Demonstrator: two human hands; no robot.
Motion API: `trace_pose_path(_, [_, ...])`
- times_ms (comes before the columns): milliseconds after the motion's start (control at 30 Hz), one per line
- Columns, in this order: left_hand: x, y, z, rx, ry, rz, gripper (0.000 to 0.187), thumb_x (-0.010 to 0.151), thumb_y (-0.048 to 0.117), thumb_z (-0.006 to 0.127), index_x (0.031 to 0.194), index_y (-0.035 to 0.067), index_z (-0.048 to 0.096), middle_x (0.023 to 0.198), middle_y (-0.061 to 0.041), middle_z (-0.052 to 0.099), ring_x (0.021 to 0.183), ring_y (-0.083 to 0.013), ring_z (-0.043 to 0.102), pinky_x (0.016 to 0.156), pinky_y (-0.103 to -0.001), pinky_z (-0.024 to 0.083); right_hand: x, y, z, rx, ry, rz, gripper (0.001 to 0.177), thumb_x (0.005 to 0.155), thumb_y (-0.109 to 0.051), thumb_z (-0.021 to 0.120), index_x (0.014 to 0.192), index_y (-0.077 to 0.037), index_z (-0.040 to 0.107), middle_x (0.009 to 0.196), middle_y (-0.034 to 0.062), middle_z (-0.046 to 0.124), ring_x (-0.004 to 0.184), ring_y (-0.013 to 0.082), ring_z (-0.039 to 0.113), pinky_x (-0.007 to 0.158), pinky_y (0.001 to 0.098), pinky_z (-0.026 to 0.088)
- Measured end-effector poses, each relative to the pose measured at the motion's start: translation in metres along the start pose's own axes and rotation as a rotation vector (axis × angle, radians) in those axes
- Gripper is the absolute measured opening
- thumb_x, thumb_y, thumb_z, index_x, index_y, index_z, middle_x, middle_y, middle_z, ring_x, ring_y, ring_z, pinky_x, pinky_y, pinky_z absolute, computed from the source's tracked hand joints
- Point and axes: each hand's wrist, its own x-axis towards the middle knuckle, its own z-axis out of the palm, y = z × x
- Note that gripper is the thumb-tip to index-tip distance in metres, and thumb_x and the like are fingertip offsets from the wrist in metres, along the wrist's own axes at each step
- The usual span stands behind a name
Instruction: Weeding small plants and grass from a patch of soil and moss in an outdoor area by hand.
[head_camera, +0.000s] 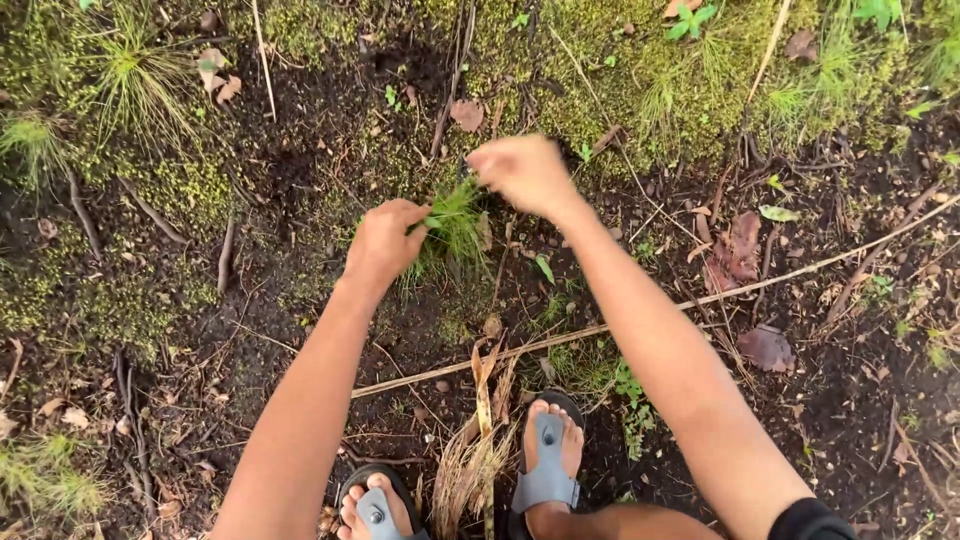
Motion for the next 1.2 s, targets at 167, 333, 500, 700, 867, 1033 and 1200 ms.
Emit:
trace_pose_path(167, [0.005,0.044,-0.020,0.103,-0.077,-0.001,0.035,0.090,0.020,0.073,0.124,0.012,0.073,0.128,-0.012,0.069,0.107,-0.0263,0.069,0.090,-0.038,0.060,0.034,0.078,-0.030,0.007,0.521,0.193,0.014,0.095,-0.008,0.068,0.100,-0.012,0.080,0.097,0.0048,0.080,0.077,0.0134,0.074,0.070,0.0285,0.063])
trace_pose_path(333, [-0.001,0.087,-0.046,0.419,-0.172,-0.003,0.080,0.074,0.041,0.090,0.142,0.018,0.055,0.149,-0.020,0.045,0.134,-0.0364,0.048,0.097,-0.048,0.055,0.060,0.096,-0.050,0.158,0.848,0.199,0.029,0.089,-0.009,0.078,0.115,0.001,0.069,0.085,0.0083,0.076,0.074,0.0162,0.073,0.069,0.0302,0.059])
trace_pose_path(500, [0.003,0.038,0.010,0.478,-0.169,0.036,0.085,0.083,0.017,0.082,0.156,0.016,0.039,0.141,-0.020,0.051,0.130,-0.0399,0.050,0.092,-0.042,0.060,0.087,0.108,-0.051,0.132,0.953,0.228,0.054,0.083,-0.013,0.085,0.128,0.004,0.062,0.097,0.0132,0.067,0.075,0.0228,0.071,0.067,0.0348,0.059])
trace_pose_path(700, [0.026,0.022,0.020,0.361,-0.232,0.078,0.071,0.084,0.014,0.079,0.148,0.007,0.050,0.129,-0.021,0.058,0.111,-0.0366,0.062,0.089,-0.045,0.059,0.098,0.131,-0.053,-0.078,0.884,0.306,0.021,0.098,-0.018,0.073,0.111,-0.003,0.078,0.095,0.0180,0.069,0.085,0.0332,0.068,0.080,0.0467,0.055])
trace_pose_path(867, [0.055,0.057,0.015,0.268,-0.185,0.246,0.058,0.082,0.014,0.081,0.134,0.001,0.061,0.114,-0.017,0.065,0.104,-0.0350,0.065,0.090,-0.043,0.057,0.091,0.131,-0.059,-0.165,0.764,0.348,0.020,0.102,-0.015,0.066,0.095,0.002,0.073,0.097,0.0204,0.065,0.082,0.0349,0.064,0.076,0.0481,0.053])
trace_pose_path(1033, [0.096,0.105,0.031,0.249,-0.193,0.256,0.058,0.083,0.012,0.079,0.137,0.002,0.061,0.109,-0.016,0.065,0.100,-0.0325,0.066,0.089,-0.041,0.059,0.059,0.116,-0.050,-0.148,0.768,0.208,0.015,0.097,-0.004,0.062,0.085,0.005,0.066,0.087,0.0209,0.062,0.075,0.0331,0.061,0.068,0.0494,0.052])
trace_pose_path(1200, [0.115,0.106,0.054,0.331,-0.220,0.130,0.061,0.076,-0.007,0.075,0.135,0.001,0.062,0.123,-0.016,0.062,0.097,-0.0336,0.071,0.083,-0.040,0.063,-0.008,0.085,-0.019,0.183,0.362,-0.069,0.018,0.100,-0.005,0.058,0.088,-0.002,0.071,0.086,0.0134,0.071,0.084,0.0235,0.069,0.076,0.0373,0.063])
